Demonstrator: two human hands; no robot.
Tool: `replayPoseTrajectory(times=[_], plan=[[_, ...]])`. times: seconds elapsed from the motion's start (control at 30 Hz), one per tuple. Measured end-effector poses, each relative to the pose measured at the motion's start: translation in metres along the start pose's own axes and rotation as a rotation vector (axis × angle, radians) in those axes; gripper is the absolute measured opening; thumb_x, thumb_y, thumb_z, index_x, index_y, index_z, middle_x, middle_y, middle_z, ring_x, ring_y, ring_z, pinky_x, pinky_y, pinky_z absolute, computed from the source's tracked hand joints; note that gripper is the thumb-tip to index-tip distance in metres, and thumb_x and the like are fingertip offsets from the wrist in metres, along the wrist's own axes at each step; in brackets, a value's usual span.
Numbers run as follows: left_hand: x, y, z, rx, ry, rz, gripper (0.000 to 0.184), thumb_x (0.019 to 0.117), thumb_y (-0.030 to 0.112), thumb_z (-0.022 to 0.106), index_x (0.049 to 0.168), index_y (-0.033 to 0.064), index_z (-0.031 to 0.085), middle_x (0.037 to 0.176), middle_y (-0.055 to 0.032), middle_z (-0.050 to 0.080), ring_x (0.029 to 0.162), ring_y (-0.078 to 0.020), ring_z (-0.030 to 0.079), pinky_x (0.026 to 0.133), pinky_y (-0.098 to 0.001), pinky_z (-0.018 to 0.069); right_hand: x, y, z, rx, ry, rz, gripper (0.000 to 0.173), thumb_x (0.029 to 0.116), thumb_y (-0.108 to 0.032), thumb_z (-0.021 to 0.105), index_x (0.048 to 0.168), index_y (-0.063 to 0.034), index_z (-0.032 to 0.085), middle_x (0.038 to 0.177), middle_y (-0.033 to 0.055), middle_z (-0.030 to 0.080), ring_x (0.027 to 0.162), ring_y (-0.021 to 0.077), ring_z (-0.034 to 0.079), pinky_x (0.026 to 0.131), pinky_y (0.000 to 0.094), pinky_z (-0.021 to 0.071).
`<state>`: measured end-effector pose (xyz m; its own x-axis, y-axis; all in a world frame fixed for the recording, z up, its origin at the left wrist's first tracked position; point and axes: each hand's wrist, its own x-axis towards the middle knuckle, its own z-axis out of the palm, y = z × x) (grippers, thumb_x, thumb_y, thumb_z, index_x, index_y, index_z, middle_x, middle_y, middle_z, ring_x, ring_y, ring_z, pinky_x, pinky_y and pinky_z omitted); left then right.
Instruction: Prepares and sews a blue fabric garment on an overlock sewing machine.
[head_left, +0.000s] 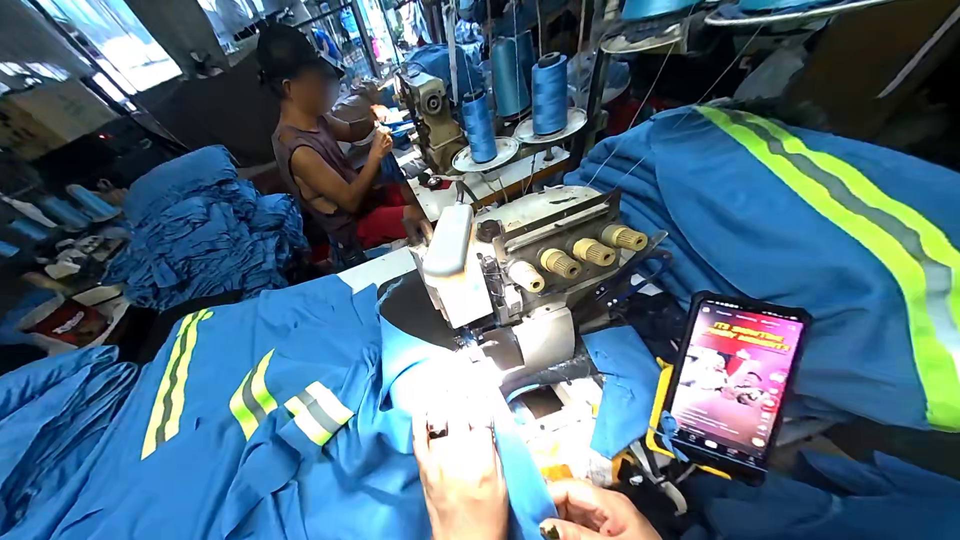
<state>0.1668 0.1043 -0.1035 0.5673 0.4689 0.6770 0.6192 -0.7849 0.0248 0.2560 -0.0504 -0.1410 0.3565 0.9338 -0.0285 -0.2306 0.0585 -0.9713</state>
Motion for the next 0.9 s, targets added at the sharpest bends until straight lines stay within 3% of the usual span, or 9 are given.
replayPoseTrajectory(times=[0.17,0.23,0.33,0.47,0.53,0.6,0.73,0.83,0.9], plan=[[0.01,-0.009,0.011,-0.12,0.006,-0.013,0.026,0.0974,0.017,0.056,0.1,0.0042,0.079,0.097,-0.0104,0.077,0.093,-0.0276,0.074,0.089,-0.0459,0.0567,0.005,-0.008,0.007,-0.013,-0.007,-0.017,0.016,0.0976,0.0,0.059,0.112,0.0024,0.065,0.091,0.0001,0.073,0.072,0.0061,0.068,0.067,0.0275,0.0595],[0.021,-0.014,0.007,-0.201,-0.061,-0.076,0.028,0.0992,0.022,0.057,0.106,0.0032,0.076,0.102,-0.0098,0.077,0.098,-0.0265,0.073,0.09,-0.0428,0.0571,0.008,-0.01,0.01,-0.005,0.031,-0.032,0.02,0.0968,0.002,0.06,0.116,0.0044,0.063,0.091,0.0011,0.072,0.072,0.0074,0.068,0.067,0.0284,0.0599],[0.043,-0.031,0.0,-0.297,-0.198,-0.121,0.032,0.101,0.024,0.055,0.115,0.0013,0.073,0.115,-0.0141,0.074,0.111,-0.0323,0.069,0.097,-0.0484,0.0539,0.019,-0.021,0.016,-0.004,0.104,-0.031,0.037,0.0939,0.007,0.059,0.13,0.0035,0.051,0.086,-0.0004,0.069,0.066,0.0089,0.067,0.062,0.0285,0.0594],[0.079,-0.064,0.014,-0.45,-0.402,-0.148,0.036,0.1031,0.028,0.056,0.128,0.0042,0.065,0.126,-0.0101,0.069,0.123,-0.0237,0.063,0.112,-0.0488,0.0439,0.057,-0.029,0.02,-0.031,0.183,-0.195,0.054,0.0895,0.01,0.062,0.14,-0.0026,0.046,0.083,0.0,0.069,0.059,0.0089,0.065,0.052,0.025,0.0575],[0.099,-0.072,0.021,-0.429,-0.47,-0.161,0.04,0.1021,0.03,0.06,0.134,0.0063,0.061,0.13,-0.0089,0.068,0.127,-0.025,0.061,0.116,-0.0497,0.0402,0.078,-0.026,0.018,-0.097,0.2,-0.299,0.045,0.0918,0.006,0.061,0.136,-0.0026,0.055,0.084,-0.0004,0.07,0.059,0.0066,0.064,0.05,0.0221,0.0559],[0.116,-0.077,0.026,-0.379,-0.485,-0.191,0.039,0.1019,0.03,0.062,0.134,0.0081,0.062,0.13,-0.0088,0.069,0.126,-0.0272,0.062,0.112,-0.0511,0.0429,0.095,-0.023,0.016,-0.208,0.24,-0.397,0.033,0.0949,0.001,0.059,0.126,-0.0031,0.066,0.086,-0.0004,0.071,0.061,0.0045,0.064,0.052,0.0195,0.0557],[0.129,-0.097,0.052,-0.292,-0.335,-0.141,0.034,0.1042,0.024,0.058,0.128,0.0006,0.066,0.13,-0.017,0.068,0.124,-0.0343,0.064,0.108,-0.0546,0.0463,0.108,-0.018,0.017,-0.36,0.312,-0.489,0.022,0.0986,-0.006,0.059,0.116,-0.0069,0.074,0.096,0.0001,0.075,0.065,0.0023,0.066,0.055,0.0176,0.0566],[0.138,-0.107,0.056,-0.262,-0.364,-0.323,0.033,0.1046,0.025,0.058,0.127,0.0023,0.065,0.124,-0.021,0.068,0.114,-0.0395,0.066,0.097,-0.0591,0.0514,0.107,-0.011,0.021,-0.373,0.336,-0.503,0.022,0.1008,-0.008,0.059,0.118,-0.0067,0.073,0.1,0.0004,0.075,0.065,0.0005,0.065,0.056,0.0163,0.0562],[0.138,-0.115,0.052,-0.284,-0.411,-0.477,0.038,0.1069,0.026,0.053,0.135,0.0018,0.06,0.127,-0.0235,0.066,0.116,-0.042,0.065,0.098,-0.0615,0.05,0.104,-0.014,0.021,-0.416,0.338,-0.483,0.022,0.1015,-0.01,0.058,0.118,-0.0085,0.073,0.101,-0.0006,0.075,0.064,-0.0009,0.064,0.055,0.0153,0.055]])
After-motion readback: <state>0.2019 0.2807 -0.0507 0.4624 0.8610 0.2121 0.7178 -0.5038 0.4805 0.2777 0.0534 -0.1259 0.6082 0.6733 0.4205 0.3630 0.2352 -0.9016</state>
